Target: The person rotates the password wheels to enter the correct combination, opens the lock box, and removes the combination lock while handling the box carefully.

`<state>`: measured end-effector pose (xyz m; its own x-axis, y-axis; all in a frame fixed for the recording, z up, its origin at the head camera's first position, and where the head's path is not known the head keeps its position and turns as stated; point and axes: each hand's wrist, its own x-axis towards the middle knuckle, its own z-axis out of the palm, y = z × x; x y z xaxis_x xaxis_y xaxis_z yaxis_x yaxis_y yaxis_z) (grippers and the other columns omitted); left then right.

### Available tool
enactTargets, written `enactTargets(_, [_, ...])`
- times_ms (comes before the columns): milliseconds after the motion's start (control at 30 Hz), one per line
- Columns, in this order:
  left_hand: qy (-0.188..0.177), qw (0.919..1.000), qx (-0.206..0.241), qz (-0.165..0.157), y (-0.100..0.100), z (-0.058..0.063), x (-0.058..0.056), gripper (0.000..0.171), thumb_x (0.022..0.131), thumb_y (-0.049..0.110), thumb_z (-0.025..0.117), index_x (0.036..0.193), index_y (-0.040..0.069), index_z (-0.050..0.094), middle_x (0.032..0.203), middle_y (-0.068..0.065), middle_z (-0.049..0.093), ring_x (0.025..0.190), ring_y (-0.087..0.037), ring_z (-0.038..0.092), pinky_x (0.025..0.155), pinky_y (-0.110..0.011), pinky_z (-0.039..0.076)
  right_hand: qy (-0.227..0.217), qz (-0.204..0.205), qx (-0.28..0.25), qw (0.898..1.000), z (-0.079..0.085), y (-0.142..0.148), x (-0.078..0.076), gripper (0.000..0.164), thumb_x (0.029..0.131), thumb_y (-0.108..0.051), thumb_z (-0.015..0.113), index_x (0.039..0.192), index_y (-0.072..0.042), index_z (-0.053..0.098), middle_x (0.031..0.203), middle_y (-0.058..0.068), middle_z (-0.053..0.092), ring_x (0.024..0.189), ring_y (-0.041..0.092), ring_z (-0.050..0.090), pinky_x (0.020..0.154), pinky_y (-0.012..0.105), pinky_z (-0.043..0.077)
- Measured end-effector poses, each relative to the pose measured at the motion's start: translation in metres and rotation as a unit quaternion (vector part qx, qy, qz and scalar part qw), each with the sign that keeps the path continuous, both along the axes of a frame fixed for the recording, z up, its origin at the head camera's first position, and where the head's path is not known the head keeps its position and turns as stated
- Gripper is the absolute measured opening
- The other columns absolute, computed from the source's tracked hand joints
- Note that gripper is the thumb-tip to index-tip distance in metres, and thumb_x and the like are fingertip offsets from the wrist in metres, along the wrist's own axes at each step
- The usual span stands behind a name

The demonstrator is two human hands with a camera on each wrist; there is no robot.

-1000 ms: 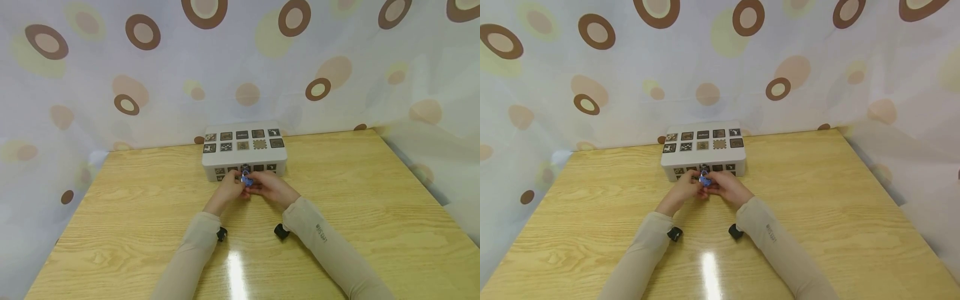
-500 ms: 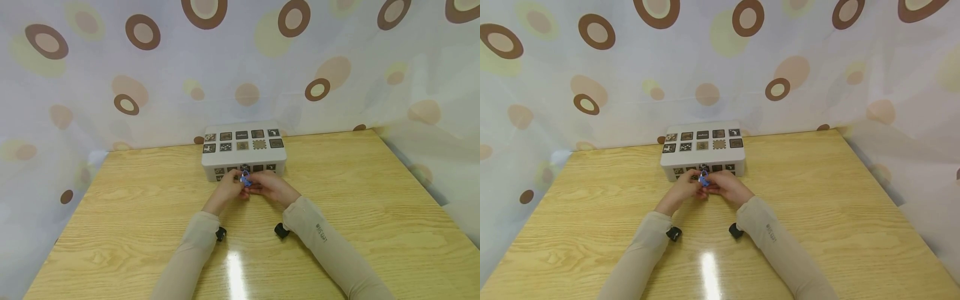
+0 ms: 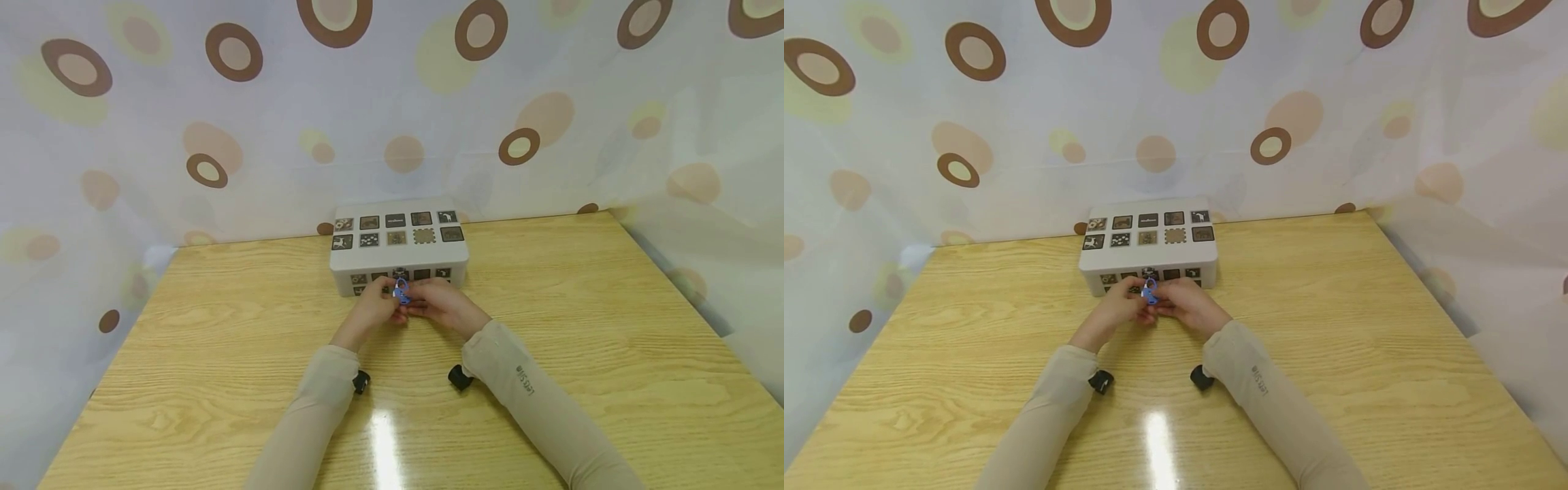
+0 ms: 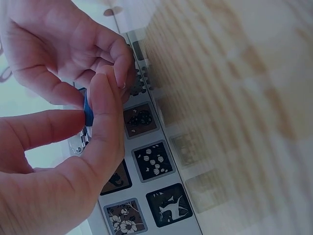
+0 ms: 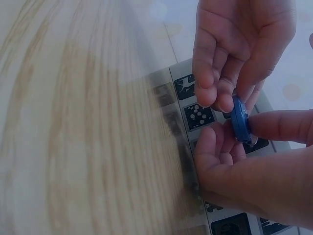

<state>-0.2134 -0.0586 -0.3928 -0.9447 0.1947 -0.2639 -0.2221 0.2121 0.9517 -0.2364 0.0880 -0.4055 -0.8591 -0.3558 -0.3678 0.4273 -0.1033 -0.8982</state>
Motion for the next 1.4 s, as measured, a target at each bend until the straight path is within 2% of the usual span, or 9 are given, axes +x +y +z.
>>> enactTargets(367, [-0.002,1.0000,-0.009,-0.002,-0.0009,0.0004,-0.0001,0.038,0.096,-0.008,0.044,0.133,-0.007,0.042,0.079,-0.017,0.060,0.060,-0.019,0.062,0.070,-0.038,0.061,-0.009,0.007,-0.011,1.000,0.0003,0.0002,0.0001,0.029,0.097,0.004,0.042,0.123,0.018,0.044,0.092,0.010,0.057,0.075,0.013,0.061,0.074,0.022,0.055])
enactTargets(600, [-0.004,0.9999,-0.014,-0.002,-0.0012,-0.0001,-0.0010,0.039,0.096,-0.008,0.044,0.134,-0.007,0.041,0.079,-0.016,0.060,0.061,-0.019,0.063,0.070,-0.038,0.061,-0.009,0.009,-0.011,1.000,0.0001,0.0007,-0.0004,0.032,0.098,0.004,0.042,0.126,0.019,0.043,0.093,0.009,0.057,0.076,0.013,0.061,0.074,0.022,0.055])
enactTargets(800, [-0.004,0.9999,-0.015,-0.003,-0.0008,0.0014,-0.0001,0.039,0.096,-0.008,0.044,0.134,-0.007,0.041,0.079,-0.014,0.058,0.060,-0.019,0.062,0.071,-0.038,0.061,-0.014,-0.008,-0.022,1.000,-0.0006,0.0006,0.0006,0.019,0.095,0.000,0.047,0.108,0.012,0.055,0.081,0.007,0.062,0.071,0.014,0.063,0.073,0.024,0.057])
enactTargets(933, [-0.005,0.9999,-0.016,-0.003,-0.0004,0.0016,0.0000,0.039,0.096,-0.008,0.044,0.135,-0.007,0.040,0.078,-0.014,0.057,0.060,-0.018,0.061,0.072,-0.039,0.061,-0.022,-0.011,-0.020,0.999,-0.0016,0.0004,-0.0004,0.014,0.095,0.000,0.049,0.102,0.008,0.056,0.079,0.008,0.063,0.071,0.015,0.064,0.073,0.024,0.058])
enactTargets(1100, [-0.002,0.9999,-0.014,-0.002,-0.0005,0.0010,-0.0004,0.039,0.095,-0.008,0.044,0.134,-0.007,0.041,0.077,-0.014,0.058,0.059,-0.018,0.061,0.071,-0.039,0.061,-0.014,-0.005,-0.014,1.000,-0.0019,0.0003,-0.0007,0.022,0.096,0.000,0.047,0.111,0.014,0.054,0.082,0.007,0.062,0.072,0.015,0.063,0.074,0.024,0.057])
enactTargets(1267, [0.005,0.9999,-0.014,-0.003,-0.0010,0.0001,-0.0005,0.038,0.095,-0.008,0.044,0.133,-0.007,0.043,0.077,-0.016,0.060,0.059,-0.018,0.062,0.070,-0.039,0.061,0.002,0.010,-0.007,1.000,-0.0020,0.0005,-0.0004,0.033,0.098,0.002,0.044,0.125,0.021,0.044,0.087,0.006,0.060,0.074,0.012,0.062,0.074,0.022,0.056])
enactTargets(1400, [0.005,0.9999,-0.011,-0.005,-0.0007,0.0005,-0.0010,0.037,0.096,-0.007,0.044,0.133,-0.008,0.042,0.078,-0.017,0.060,0.060,-0.019,0.061,0.071,-0.040,0.061,0.009,0.019,-0.007,1.000,-0.0008,0.0009,0.0003,0.035,0.098,0.003,0.043,0.127,0.023,0.041,0.091,0.008,0.058,0.076,0.012,0.061,0.076,0.023,0.055])
